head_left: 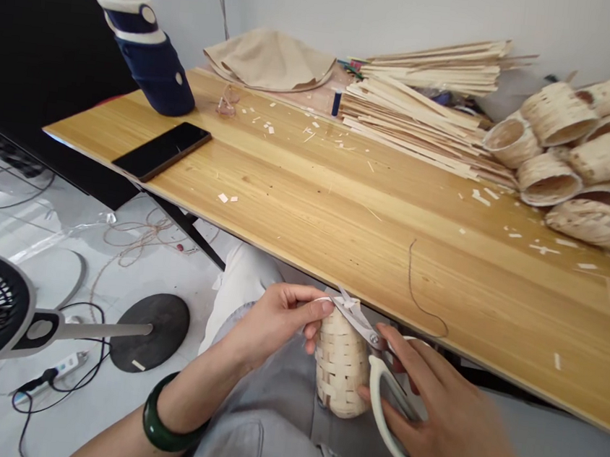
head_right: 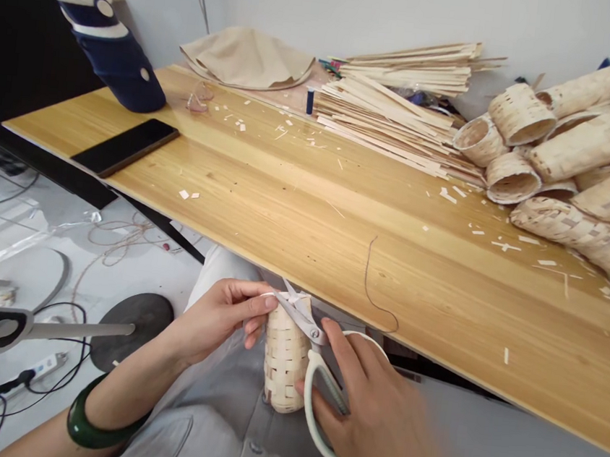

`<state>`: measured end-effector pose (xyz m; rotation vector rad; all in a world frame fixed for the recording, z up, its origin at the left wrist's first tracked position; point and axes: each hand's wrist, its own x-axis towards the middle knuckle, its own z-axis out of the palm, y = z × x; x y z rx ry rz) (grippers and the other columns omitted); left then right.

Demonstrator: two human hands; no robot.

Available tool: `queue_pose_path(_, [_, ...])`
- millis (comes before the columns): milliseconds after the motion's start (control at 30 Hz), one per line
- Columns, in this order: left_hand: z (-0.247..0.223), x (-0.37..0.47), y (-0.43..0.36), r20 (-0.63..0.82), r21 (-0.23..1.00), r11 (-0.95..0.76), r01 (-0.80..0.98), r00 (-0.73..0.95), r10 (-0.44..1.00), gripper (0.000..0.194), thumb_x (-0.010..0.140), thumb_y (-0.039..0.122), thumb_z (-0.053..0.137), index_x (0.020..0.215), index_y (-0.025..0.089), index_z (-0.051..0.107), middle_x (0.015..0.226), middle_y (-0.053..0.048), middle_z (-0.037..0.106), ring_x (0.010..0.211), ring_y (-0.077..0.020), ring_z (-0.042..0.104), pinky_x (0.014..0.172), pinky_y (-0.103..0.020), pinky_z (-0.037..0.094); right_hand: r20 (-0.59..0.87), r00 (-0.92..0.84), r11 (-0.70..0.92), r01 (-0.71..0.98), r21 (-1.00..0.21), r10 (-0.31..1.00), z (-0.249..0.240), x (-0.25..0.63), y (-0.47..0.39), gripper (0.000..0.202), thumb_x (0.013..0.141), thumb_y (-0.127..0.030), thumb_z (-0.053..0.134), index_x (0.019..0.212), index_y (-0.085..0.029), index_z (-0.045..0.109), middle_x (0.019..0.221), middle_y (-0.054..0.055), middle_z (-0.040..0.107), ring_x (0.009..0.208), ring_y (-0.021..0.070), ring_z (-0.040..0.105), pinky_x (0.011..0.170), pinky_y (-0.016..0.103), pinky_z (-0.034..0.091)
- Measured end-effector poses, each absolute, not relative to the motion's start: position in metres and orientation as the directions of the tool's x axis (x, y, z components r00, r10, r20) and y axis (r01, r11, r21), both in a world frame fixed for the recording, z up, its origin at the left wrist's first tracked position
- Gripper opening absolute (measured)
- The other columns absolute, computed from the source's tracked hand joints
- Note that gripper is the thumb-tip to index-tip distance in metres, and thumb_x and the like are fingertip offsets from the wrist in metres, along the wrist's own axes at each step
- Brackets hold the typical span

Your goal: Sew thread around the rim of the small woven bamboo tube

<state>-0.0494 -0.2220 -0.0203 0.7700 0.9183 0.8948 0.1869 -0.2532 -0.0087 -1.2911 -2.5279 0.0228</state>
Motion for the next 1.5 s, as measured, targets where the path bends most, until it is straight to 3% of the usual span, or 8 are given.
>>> queue_pose_path(300, [-0.021, -0.05, -0.223, -0.341, 0.841, 0.436, -0.32, 0.311, 0.887, 0.031, 0.084, 0.036, 0.07, 0.064, 0.013, 0.062, 0.05, 0.006, 0.05, 0.044, -0.006, 0.049, 0.052, -0.022, 0.036, 0.323, -0.582, 0.639, 0.763, -0.1, 0.746, -0.006, 0.182, -0.252, 0.046, 0.101, -0.045, 0.045, 0.131, -0.01, 0.053, 0.097, 0.011, 0.07, 0.076, 0.0202, 0.072, 0.054, 0.029, 0.052])
queue_pose_path(633, [-0.023, -0.051, -0.222, -0.372, 0.824, 0.466, -0.323, 0.311, 0.875, 0.026, 0.079, 0.037, 0.075, 0.073, 0.011, 0.07, 0.048, 0.006, 0.049, 0.042, -0.0053, 0.047, 0.048, -0.02, 0.035, 0.372, -0.556, 0.649, 0.733, -0.201, 0.743, -0.014, 0.183, -0.254, 0.037, 0.099, -0.042, 0.053, 0.12, -0.012, 0.06, 0.086, 0.007, 0.074, 0.062, 0.0159, 0.071, 0.053, 0.027, 0.051])
queue_pose_path(800, [-0.023, -0.05, -0.221, -0.364, 0.838, 0.453, -0.304, 0.307, 0.879, 0.025, 0.081, 0.036, 0.073, 0.075, 0.011, 0.071, 0.048, 0.006, 0.049, 0.042, -0.0051, 0.047, 0.048, -0.02, 0.035, 0.386, -0.572, 0.667, 0.724, -0.175, 0.723, -0.014, 0.183, -0.254, 0.035, 0.1, -0.039, 0.052, 0.117, -0.01, 0.06, 0.082, 0.007, 0.074, 0.053, 0.0155, 0.067, 0.049, 0.029, 0.048])
queue_pose_path(967, [-0.023, -0.05, -0.222, -0.351, 0.838, 0.443, -0.318, 0.308, 0.884, 0.025, 0.081, 0.035, 0.073, 0.073, 0.012, 0.071, 0.048, 0.006, 0.049, 0.042, -0.0052, 0.047, 0.048, -0.02, 0.036, 0.369, -0.564, 0.639, 0.761, -0.116, 0.739, -0.009, 0.186, -0.25, 0.039, 0.101, -0.045, 0.048, 0.121, -0.014, 0.058, 0.093, 0.008, 0.074, 0.063, 0.0181, 0.071, 0.054, 0.03, 0.05])
queue_pose_path(1133, [-0.023, -0.049, -0.222, -0.327, 0.831, 0.433, -0.35, 0.324, 0.888, 0.021, 0.081, 0.032, 0.072, 0.088, 0.012, 0.075, 0.048, 0.006, 0.05, 0.043, -0.0053, 0.046, 0.048, -0.02, 0.037, 0.324, -0.564, 0.624, 0.772, -0.119, 0.76, -0.003, 0.185, -0.244, 0.051, 0.099, -0.057, 0.045, 0.127, -0.016, 0.054, 0.1, 0.008, 0.073, 0.08, 0.02, 0.073, 0.064, 0.031, 0.052])
queue_pose_path(1500, [-0.021, -0.051, -0.222, -0.313, 0.847, 0.428, -0.315, 0.355, 0.881, 0.021, 0.084, 0.033, 0.071, 0.081, 0.012, 0.072, 0.049, 0.006, 0.05, 0.043, -0.0051, 0.049, 0.048, -0.019, 0.037, 0.326, -0.569, 0.626, 0.773, -0.101, 0.755, 0.001, 0.182, -0.24, 0.051, 0.099, -0.058, 0.042, 0.121, -0.014, 0.056, 0.096, 0.009, 0.074, 0.075, 0.0202, 0.073, 0.061, 0.031, 0.052])
